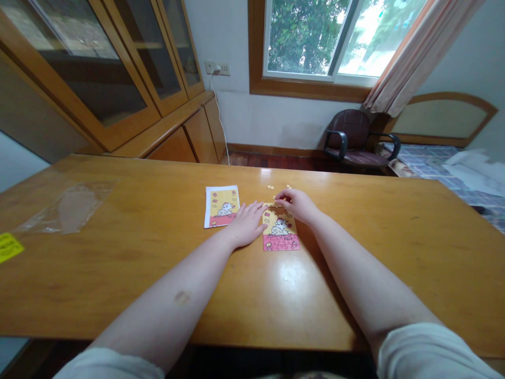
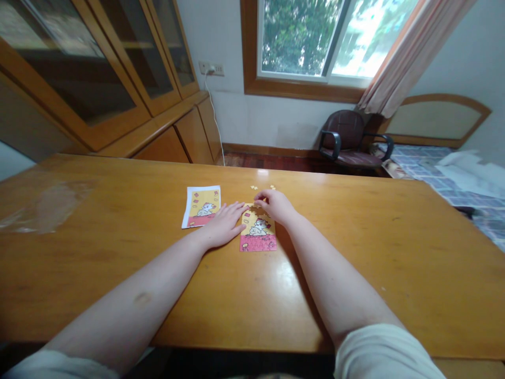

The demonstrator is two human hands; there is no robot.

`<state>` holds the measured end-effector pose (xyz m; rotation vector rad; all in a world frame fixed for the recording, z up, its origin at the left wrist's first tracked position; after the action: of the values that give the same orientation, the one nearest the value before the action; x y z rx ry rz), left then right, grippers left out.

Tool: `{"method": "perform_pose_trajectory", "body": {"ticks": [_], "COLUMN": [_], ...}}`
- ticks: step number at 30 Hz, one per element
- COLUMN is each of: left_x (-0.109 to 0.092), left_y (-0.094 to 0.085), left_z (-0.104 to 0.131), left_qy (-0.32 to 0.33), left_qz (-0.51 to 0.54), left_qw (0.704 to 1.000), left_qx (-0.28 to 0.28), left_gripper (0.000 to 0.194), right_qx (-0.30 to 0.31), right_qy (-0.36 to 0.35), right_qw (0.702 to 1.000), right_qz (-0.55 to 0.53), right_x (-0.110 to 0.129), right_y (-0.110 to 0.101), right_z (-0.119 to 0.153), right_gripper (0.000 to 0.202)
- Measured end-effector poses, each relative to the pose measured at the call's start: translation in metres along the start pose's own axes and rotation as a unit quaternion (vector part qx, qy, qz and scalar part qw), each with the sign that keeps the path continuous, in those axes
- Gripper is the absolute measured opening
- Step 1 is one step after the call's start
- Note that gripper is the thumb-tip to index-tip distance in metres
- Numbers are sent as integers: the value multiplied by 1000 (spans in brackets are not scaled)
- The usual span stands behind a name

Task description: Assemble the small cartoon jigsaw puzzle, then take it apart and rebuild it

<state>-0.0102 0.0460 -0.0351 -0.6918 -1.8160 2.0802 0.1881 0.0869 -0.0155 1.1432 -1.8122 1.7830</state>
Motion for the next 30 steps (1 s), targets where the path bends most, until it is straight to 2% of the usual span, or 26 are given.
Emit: {"method": "perform_pose_trajectory", "body": {"ticks": [3, 5, 8, 12, 17, 22, 26, 30], "left_x": [1, 1, 0, -1, -3, -4, -4, -3], "left_y": [3, 3, 2, -1, -2, -4, -4, -3], "left_z": [-2, -2, -2, -1, 0, 1, 1, 0], "left_qy": [1, 1, -1, 0, -4, -4, -3, -3], "left_qz": [-1, -3, -6, -5, -3, -1, -3, -3], "left_qw": [1000, 1000, 1000, 1000, 1000, 1000, 1000, 1000], "left_qx": [-3, -4, 2, 6, 6, 5, 5, 6], "left_gripper": [62, 62, 62, 62, 60, 59, 59, 60], "right_qx": [111, 143, 135, 89, 104, 133, 154, 142], "right_qy": [-23, -17, -21, -59, 77, 96, 112, 100], "right_qw": [994, 989, 989, 981, 926, 920, 921, 926], "right_qz": [-5, 12, 57, 162, 355, 357, 339, 335], "right_x": [10, 12, 12, 25, 59, 72, 63, 54], "right_y": [5, 9, 13, 4, -1, 11, 13, 13], "right_z": [3, 5, 5, 7, 20, 29, 26, 23], "right_gripper": [12, 12, 14, 24, 26, 29, 26, 25]}}
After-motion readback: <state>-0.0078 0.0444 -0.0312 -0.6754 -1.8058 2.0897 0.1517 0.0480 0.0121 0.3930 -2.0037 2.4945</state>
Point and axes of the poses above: each hand's wrist, its own z-axis away from the middle knuckle, its own y-axis out of the palm, x = y × z, the point moved 1 cm from there along -z, towards the middle knuckle, and after that the axes turned 8 degrees about -z, right-handed, at the moved point
